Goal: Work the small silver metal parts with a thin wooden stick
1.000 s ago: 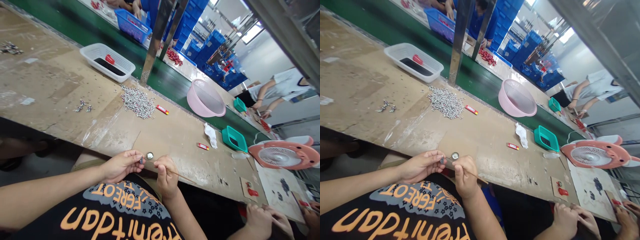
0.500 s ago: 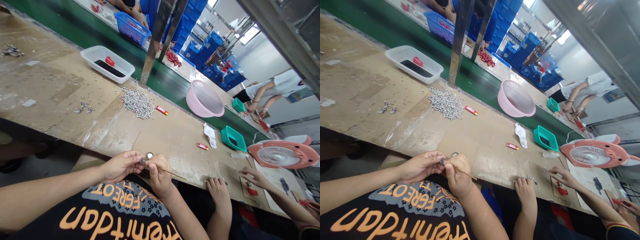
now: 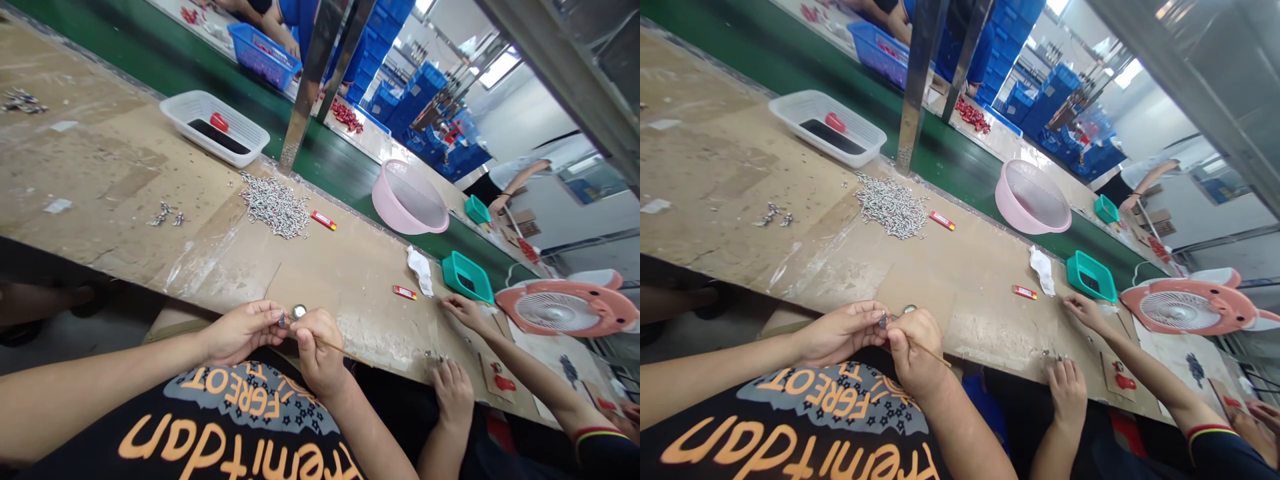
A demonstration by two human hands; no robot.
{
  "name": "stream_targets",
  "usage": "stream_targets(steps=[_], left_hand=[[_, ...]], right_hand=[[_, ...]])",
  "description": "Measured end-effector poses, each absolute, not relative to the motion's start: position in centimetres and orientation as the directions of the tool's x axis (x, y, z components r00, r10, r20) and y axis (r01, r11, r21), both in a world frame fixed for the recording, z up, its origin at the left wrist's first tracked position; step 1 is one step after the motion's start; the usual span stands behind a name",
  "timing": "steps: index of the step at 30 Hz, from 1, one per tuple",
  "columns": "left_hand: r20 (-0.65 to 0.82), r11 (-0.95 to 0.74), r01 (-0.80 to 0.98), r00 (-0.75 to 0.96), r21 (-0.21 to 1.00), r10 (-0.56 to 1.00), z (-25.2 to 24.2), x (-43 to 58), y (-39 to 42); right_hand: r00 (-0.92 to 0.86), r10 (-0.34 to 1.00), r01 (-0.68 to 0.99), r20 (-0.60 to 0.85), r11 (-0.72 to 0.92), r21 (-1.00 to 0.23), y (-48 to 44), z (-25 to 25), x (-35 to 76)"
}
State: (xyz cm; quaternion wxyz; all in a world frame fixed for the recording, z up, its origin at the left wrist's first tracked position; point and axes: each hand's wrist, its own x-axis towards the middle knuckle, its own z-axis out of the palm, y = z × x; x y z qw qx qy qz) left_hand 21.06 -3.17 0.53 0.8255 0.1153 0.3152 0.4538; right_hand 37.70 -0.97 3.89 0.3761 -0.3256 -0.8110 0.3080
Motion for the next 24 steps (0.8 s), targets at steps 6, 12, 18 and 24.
stream_targets(steps=[6, 12, 18, 24], left_hand=[[-0.405, 0.553, -0.678, 0.386, 0.484, 0.829, 0.25, 21.00, -3.21], [-0.420, 0.534, -0.692, 0.352, 0.485, 0.837, -0.02, 21.00, -3.25], [-0.398, 0.541, -0.680, 0.377, 0.494, 0.837, 0.08, 21.05, -3.26], [-0.400, 0.540, -0.670, 0.372, 0.509, 0.838, 0.01, 20.99, -3.33]], right_hand=[[-0.520, 0.768, 0.312, 0.374, 0.578, -0.754, -0.99, 3.98, 37.66], [-0.531, 0.745, 0.315, 0.403, 0.616, -0.722, -1.21, 3.87, 37.81], [-0.515, 0.745, 0.305, 0.424, 0.622, -0.721, -1.13, 3.70, 37.67], [-0.524, 0.738, 0.299, 0.425, 0.626, -0.720, -1.03, 3.71, 37.41]])
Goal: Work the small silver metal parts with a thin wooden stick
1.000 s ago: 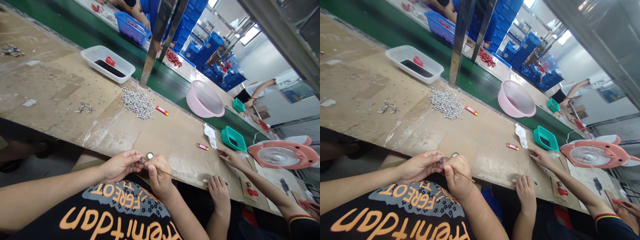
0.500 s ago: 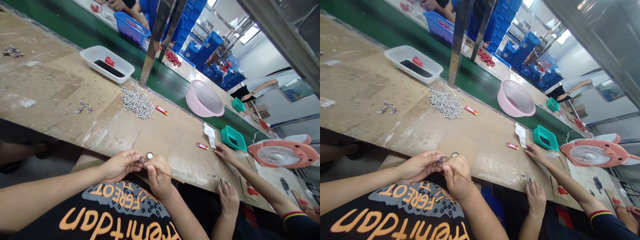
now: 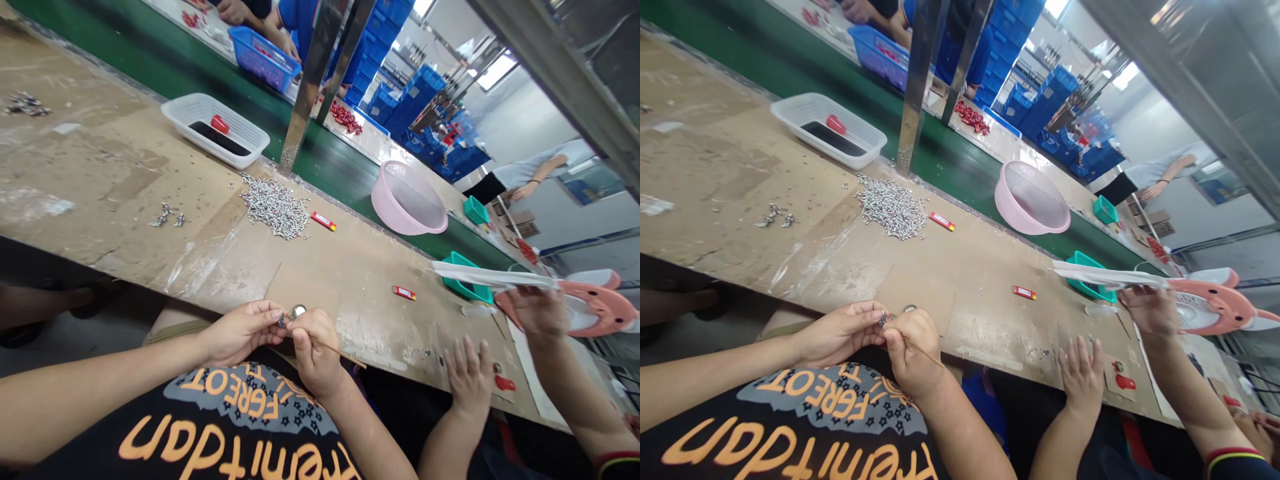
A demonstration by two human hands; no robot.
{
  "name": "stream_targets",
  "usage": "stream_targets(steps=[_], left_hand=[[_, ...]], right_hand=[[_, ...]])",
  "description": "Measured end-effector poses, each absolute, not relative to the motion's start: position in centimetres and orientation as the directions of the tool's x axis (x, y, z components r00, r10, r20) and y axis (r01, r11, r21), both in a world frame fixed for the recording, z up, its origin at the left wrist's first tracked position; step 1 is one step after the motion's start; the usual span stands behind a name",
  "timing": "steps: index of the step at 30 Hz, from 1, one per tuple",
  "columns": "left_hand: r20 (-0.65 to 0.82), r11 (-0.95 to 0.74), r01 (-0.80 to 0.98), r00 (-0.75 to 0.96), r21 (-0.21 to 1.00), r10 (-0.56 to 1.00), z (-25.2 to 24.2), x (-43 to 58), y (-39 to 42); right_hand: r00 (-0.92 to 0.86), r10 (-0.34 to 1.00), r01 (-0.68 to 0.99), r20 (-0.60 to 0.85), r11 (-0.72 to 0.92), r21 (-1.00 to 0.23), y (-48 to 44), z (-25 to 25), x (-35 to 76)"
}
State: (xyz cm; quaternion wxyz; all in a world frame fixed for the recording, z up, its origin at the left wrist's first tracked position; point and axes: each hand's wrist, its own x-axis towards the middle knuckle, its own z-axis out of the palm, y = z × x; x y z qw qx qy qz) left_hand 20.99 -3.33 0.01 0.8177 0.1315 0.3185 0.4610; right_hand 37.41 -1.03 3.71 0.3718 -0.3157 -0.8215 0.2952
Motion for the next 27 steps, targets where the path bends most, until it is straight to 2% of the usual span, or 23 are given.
stream_targets(steps=[20, 27], left_hand=[[-0.400, 0.532, -0.698, 0.365, 0.479, 0.840, 0.0, 20.9, -3.3], [-0.408, 0.482, -0.732, 0.299, 0.481, 0.863, 0.1, 19.9, -2.8]], right_hand=[[-0.519, 0.756, 0.319, 0.400, 0.605, -0.729, -1.0, 3.9, 37.2], [-0.549, 0.725, 0.284, 0.417, 0.631, -0.722, -0.4, 4.0, 37.8]])
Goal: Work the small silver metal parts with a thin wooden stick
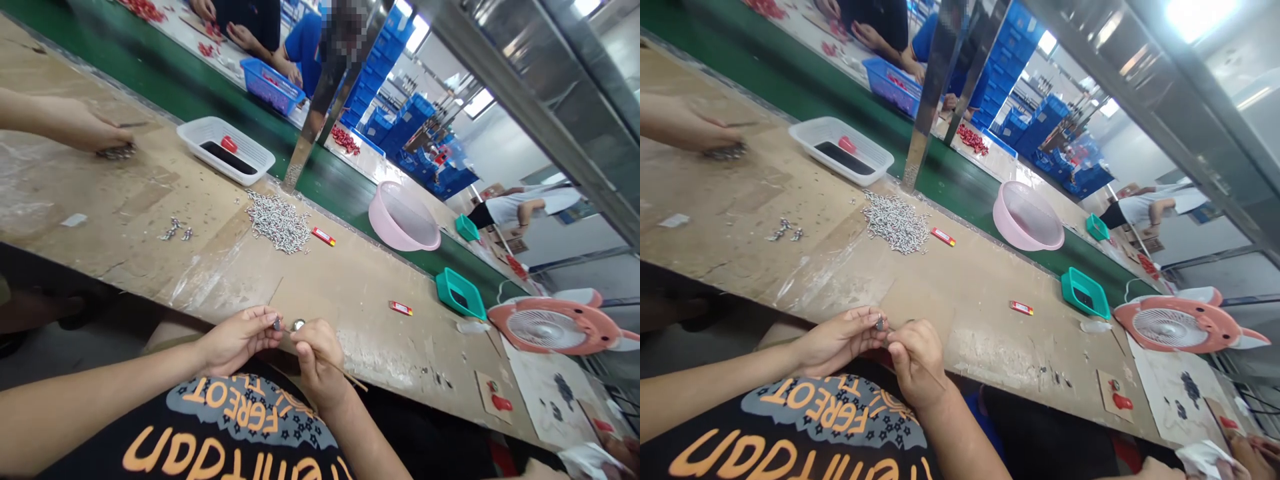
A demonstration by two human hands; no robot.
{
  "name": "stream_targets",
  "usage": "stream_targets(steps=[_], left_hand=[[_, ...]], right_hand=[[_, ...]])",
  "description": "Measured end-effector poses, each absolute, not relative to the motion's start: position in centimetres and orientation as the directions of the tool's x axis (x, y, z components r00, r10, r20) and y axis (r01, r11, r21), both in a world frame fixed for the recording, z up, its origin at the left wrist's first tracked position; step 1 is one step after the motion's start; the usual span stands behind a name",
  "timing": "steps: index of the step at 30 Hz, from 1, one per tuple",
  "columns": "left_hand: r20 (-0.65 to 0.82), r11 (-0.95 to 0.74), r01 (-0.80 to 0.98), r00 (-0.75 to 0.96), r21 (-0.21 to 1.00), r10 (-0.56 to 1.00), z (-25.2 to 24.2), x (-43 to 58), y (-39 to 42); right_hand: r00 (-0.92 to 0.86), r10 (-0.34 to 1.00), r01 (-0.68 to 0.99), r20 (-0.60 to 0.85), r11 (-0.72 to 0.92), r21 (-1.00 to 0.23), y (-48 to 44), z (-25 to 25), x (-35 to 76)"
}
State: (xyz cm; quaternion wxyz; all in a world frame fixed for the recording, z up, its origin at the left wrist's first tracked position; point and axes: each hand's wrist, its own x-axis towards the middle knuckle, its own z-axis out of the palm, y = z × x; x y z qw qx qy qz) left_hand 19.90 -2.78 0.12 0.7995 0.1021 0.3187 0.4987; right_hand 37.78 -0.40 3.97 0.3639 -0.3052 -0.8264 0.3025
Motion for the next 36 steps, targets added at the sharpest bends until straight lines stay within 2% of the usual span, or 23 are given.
stream_targets(steps=[3, 5, 8, 10, 15, 20, 25, 26, 28, 30, 32, 34, 36], left_hand=[[-0.411, 0.446, -0.743, 0.250, 0.500, 0.877, 0.2, 18.7, -2.3], [-0.416, 0.427, -0.743, 0.219, 0.516, 0.883, 0.4, 17.8, -1.9], [-0.419, 0.404, -0.748, 0.186, 0.526, 0.889, 0.6, 16.7, -1.3], [-0.421, 0.393, -0.754, 0.171, 0.526, 0.891, 0.6, 16.3, -1.0], [-0.432, 0.381, -0.779, 0.158, 0.498, 0.888, -0.2, 15.7, -0.4], [-0.446, 0.383, -0.783, 0.152, 0.490, 0.882, -0.8, 15.3, -0.1], [-0.447, 0.362, -0.793, 0.128, 0.490, 0.885, -0.6, 15.5, 0.0], [-0.443, 0.353, -0.794, 0.118, 0.495, 0.889, -0.5, 15.6, 0.0], [-0.433, 0.335, -0.792, 0.101, 0.510, 0.896, -0.4, 15.8, -0.1], [-0.424, 0.321, -0.789, 0.086, 0.524, 0.902, -0.2, 16.1, -0.2], [-0.420, 0.309, -0.785, 0.070, 0.536, 0.905, 0.0, 16.3, -0.4], [-0.419, 0.295, -0.784, 0.049, 0.547, 0.907, 0.2, 16.6, -0.6], [-0.418, 0.285, -0.784, 0.036, 0.551, 0.908, 0.4, 16.9, -0.9]], right_hand=[[-0.475, 0.772, 0.331, 0.422, 0.602, -0.727, 2.4, 3.8, 38.3], [-0.419, 0.816, 0.443, 0.398, 0.566, -0.695, 5.7, 3.5, 38.2], [-0.471, 0.819, 0.633, 0.329, 0.573, -0.520, 11.4, 2.9, 37.3], [-0.545, 0.804, 0.693, 0.236, 0.591, -0.412, 14.9, 2.2, 36.3], [-0.610, 0.786, 0.728, 0.100, 0.606, -0.320, 19.9, 0.2, 34.3], [-0.622, 0.783, 0.743, 0.025, 0.599, -0.298, 21.4, -0.1, 34.1], [-0.594, 0.804, 0.744, 0.023, 0.560, -0.365, 19.5, 1.4, 33.7], [-0.588, 0.808, 0.737, 0.023, 0.547, -0.397, 18.3, 1.8, 33.5], [-0.573, 0.820, 0.689, -0.008, 0.477, -0.545, 15.4, 2.6, 33.0], [-0.553, 0.826, 0.552, -0.107, 0.267, -0.790, 12.0, 3.3, 32.6], [-0.545, 0.807, 0.390, -0.229, 0.002, -0.921, 8.9, 3.7, 32.3], [-0.535, 0.781, 0.271, -0.322, -0.203, -0.941, 6.6, 3.8, 32.1], [-0.515, 0.766, 0.181, -0.385, -0.341, -0.922, 5.2, 3.7, 31.9]])
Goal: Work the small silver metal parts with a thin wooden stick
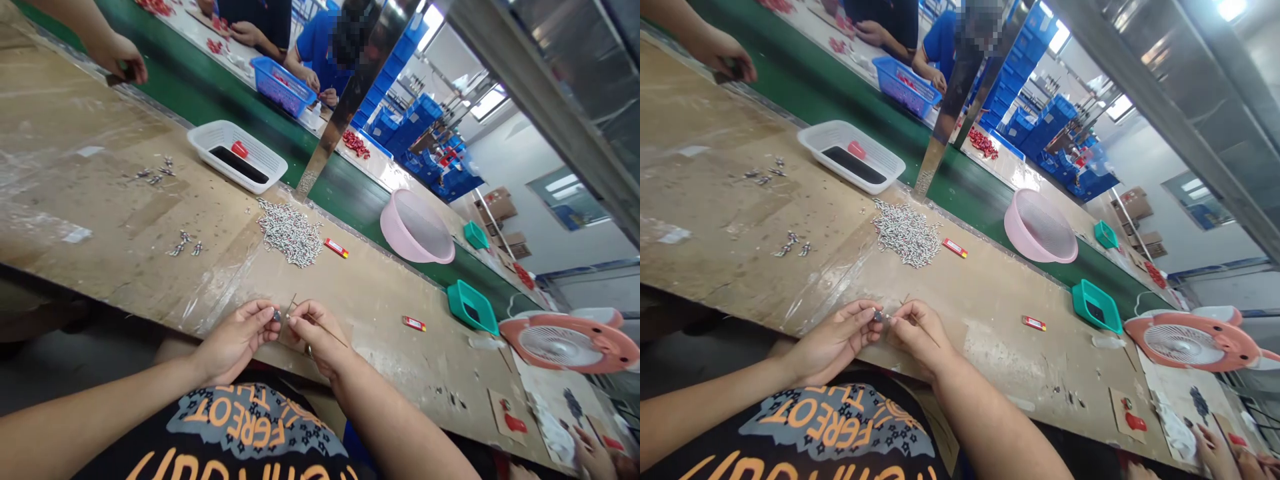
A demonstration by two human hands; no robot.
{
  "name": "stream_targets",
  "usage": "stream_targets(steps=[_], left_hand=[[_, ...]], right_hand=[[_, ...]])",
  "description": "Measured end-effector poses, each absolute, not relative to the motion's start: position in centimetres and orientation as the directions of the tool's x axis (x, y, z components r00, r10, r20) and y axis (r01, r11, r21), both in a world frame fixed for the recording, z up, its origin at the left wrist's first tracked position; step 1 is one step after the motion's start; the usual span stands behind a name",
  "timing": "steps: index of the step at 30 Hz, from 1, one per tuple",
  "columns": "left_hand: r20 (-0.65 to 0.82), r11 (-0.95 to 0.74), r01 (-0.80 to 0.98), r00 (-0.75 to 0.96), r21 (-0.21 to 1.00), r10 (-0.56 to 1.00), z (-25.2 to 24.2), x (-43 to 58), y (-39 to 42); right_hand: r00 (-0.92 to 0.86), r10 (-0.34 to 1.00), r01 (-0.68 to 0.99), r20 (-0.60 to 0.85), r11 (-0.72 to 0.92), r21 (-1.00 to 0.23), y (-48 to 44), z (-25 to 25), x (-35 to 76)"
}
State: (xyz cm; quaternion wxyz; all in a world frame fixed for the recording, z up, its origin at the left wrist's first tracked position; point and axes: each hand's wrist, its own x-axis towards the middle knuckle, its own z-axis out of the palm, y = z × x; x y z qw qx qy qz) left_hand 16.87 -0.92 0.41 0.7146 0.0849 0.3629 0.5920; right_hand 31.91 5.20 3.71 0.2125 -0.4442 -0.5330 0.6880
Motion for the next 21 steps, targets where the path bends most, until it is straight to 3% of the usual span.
stream_targets(steps=[5, 21], left_hand=[[-0.390, 0.265, -0.783, 0.030, 0.564, 0.920, 0.5, 17.5, -1.4], [-0.297, 0.235, -0.609, -0.002, 0.757, 0.955, 0.2, 17.5, -2.2]], right_hand=[[-0.472, 0.753, 0.116, -0.459, -0.463, -0.879, 3.8, 3.3, 31.5], [-0.394, 0.757, 0.199, -0.522, -0.484, -0.852, 2.8, 4.6, 30.9]])
